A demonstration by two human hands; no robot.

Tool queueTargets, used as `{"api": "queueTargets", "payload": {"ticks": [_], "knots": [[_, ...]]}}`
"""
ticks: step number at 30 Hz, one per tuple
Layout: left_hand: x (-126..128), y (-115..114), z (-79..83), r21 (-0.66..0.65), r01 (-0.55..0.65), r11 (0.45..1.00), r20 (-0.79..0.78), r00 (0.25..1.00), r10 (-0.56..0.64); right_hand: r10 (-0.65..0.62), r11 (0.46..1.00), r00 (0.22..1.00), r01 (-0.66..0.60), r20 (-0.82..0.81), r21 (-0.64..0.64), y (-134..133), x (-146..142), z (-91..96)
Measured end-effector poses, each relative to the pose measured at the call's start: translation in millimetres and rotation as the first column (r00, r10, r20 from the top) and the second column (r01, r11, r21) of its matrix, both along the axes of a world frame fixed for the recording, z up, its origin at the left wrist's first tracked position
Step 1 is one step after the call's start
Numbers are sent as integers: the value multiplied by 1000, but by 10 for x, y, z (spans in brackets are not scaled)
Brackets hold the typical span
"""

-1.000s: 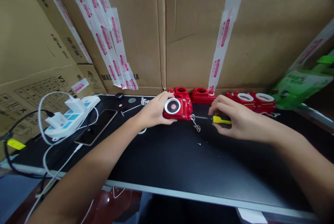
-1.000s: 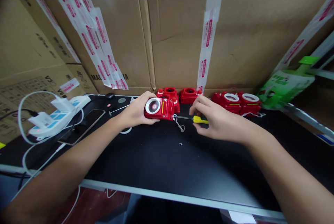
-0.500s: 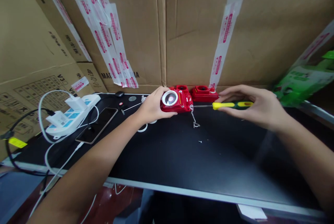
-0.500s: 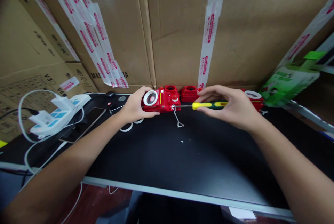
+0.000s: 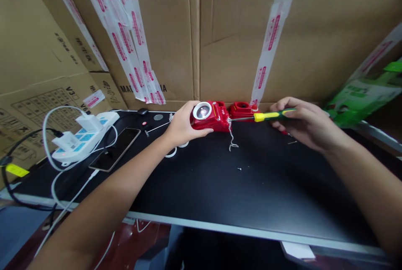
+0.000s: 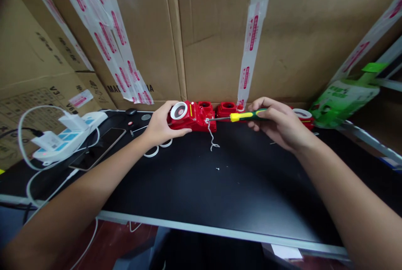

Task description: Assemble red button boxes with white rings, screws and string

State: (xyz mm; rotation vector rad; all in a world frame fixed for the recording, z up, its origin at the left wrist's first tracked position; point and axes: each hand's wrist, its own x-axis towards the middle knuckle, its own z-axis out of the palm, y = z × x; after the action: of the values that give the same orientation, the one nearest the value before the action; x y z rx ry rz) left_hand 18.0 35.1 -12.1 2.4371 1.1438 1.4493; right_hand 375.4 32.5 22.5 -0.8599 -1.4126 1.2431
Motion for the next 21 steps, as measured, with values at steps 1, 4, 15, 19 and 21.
{"api": "queueTargets", "payload": {"ticks": [1,4,15,19,21], "knots": [[-8,6,8,1,-14,1000,9,1000,14,-18,1000,1000,18,-18,-9,16,-1,-11],[-23,16,23,9,-29,1000,-1,1000,29,-73,997,997,73,-10,18,59,1,-49],[-37,16,0,33,-17,999,-67,998,19,-13,999,977,1,211,54,81,41,-101],[-48,11,27,35,-25,999,-58,998,27,16,999,975,-27,222,45,40,31,-70],[-49,0,42,32,-28,999,-55,998,29,21,998,962,-38,271,57,18,37,-51]]}}
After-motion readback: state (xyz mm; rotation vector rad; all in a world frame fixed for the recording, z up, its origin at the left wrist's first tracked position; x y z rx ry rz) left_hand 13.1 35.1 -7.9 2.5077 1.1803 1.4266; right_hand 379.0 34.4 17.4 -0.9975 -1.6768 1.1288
